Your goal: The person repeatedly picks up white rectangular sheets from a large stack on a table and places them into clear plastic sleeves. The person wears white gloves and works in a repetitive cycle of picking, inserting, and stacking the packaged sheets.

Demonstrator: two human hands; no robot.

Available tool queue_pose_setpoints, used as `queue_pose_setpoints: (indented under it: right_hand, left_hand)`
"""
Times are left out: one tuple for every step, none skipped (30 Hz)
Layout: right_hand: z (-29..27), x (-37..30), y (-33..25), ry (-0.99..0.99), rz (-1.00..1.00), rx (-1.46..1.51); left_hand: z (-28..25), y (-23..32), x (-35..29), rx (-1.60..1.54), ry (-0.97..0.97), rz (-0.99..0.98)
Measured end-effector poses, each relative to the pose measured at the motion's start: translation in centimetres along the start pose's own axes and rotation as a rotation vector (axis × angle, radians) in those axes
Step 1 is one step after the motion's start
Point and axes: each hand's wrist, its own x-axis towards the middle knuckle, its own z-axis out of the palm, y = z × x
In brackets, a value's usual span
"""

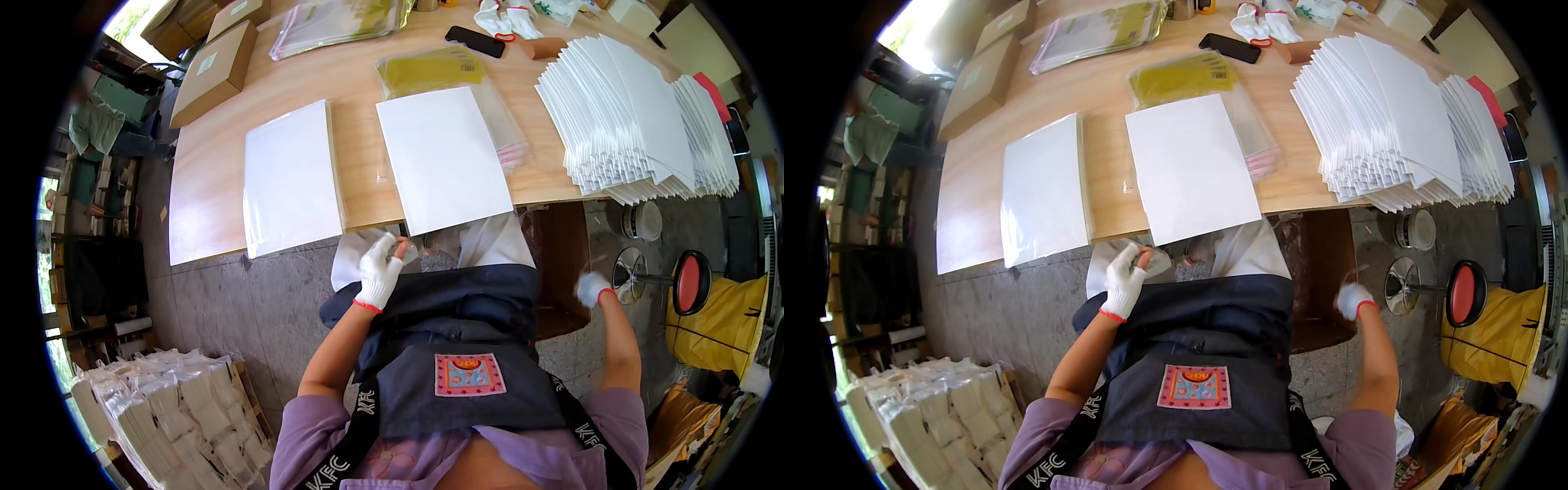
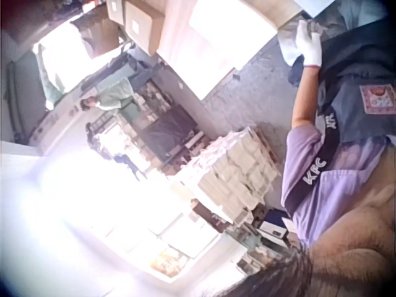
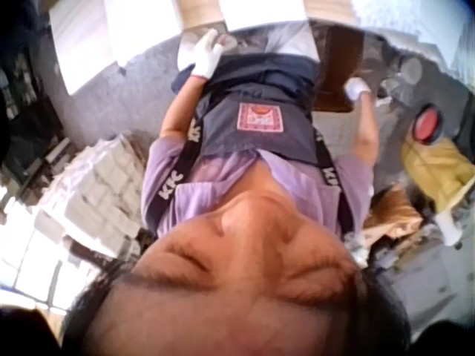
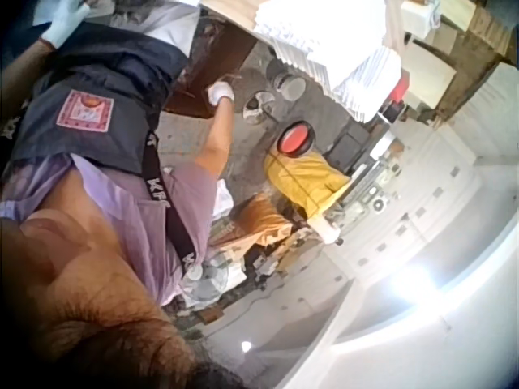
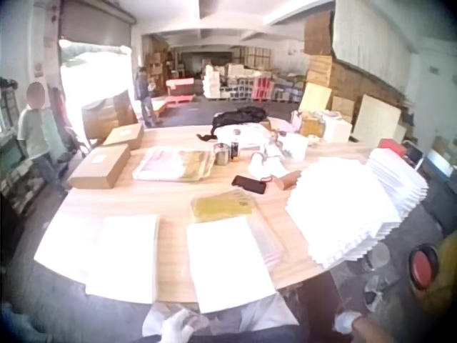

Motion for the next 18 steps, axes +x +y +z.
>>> queue_pose_setpoints:
  right_hand:
    - [-1.7, -2.3, -1.8, -0.064, -0.076, -0.052]
    - [-4.3, -3.1, -4.1, -0.009, -0.100, 0.012]
    - [-8.1, -4.3, -6.8, 0.155, -0.106, 0.258]
    - [-11.7, -5.5, -9.5, 0.319, -0.149, 0.498]
    - [-14.0, -6.2, -11.9, 0.545, -0.294, 0.574]
    - [-16.2, -6.6, -14.2, 0.776, -0.445, 0.640]
    - [-19.1, -7.4, -16.5, 0.982, -0.591, 0.525]
    - [-21.1, -7.6, -17.8, 1.186, -0.733, 0.395]
    - [-21.0, -6.4, -17.9, 1.091, -0.706, 0.502]
    - [-20.0, -4.6, -18.4, 0.993, -0.679, 0.608]
    - [-19.7, -3.6, -18.9, 0.892, -0.661, 0.704]
    - [-19.1, -2.9, -19.3, 0.804, -0.575, 0.877]
    - [-19.1, -3.0, -19.9, 0.708, -0.487, 1.041]
    - [-19.0, -3.2, -20.5, 0.605, -0.395, 1.199]
    - [-18.9, -3.5, -21.1, 0.605, -0.310, 1.250]
    - [-18.9, -3.6, -21.1, 0.603, -0.236, 1.182]
    - [-18.8, -3.5, -21.1, 0.600, -0.162, 1.113]
    - [-18.6, -3.3, -21.1, 0.596, -0.091, 1.045]
  left_hand:
    - [0.0, 0.1, 0.1, 0.224, 0.089, 0.134]
    - [0.1, 0.4, 0.3, 0.299, 0.121, 0.275]
    - [0.3, 0.8, 0.9, 0.376, 0.151, 0.418]
    - [0.6, 1.4, 1.4, 0.451, 0.177, 0.566]
    - [1.1, 2.1, 1.8, 0.475, 0.157, 0.606]
    - [1.2, 2.1, 2.0, 0.471, 0.105, 0.589]
    - [1.1, 2.0, 2.2, 0.472, 0.055, 0.572]
    - [1.0, 2.0, 2.4, 0.472, 0.008, 0.554]
    - [0.9, 2.5, 2.4, 0.454, 0.034, 0.551]
    - [0.9, 2.0, 2.4, 0.403, 0.051, 0.511]
    - [1.0, 1.1, 2.4, 0.350, 0.077, 0.465]
    - [1.2, 0.1, 2.5, 0.296, 0.102, 0.420]
    - [1.7, 0.3, 2.5, 0.114, 0.161, 0.307]
    - [2.0, 0.4, 2.3, -0.054, 0.176, 0.120]
    - [2.3, 0.5, 2.1, -0.221, 0.187, -0.067]
    - [2.4, 0.7, 2.0, -0.390, 0.196, -0.254]
    - [2.6, 0.3, 2.1, -0.566, 0.208, -0.337]
    - [2.5, 0.2, 1.9, -0.710, 0.172, -0.392]
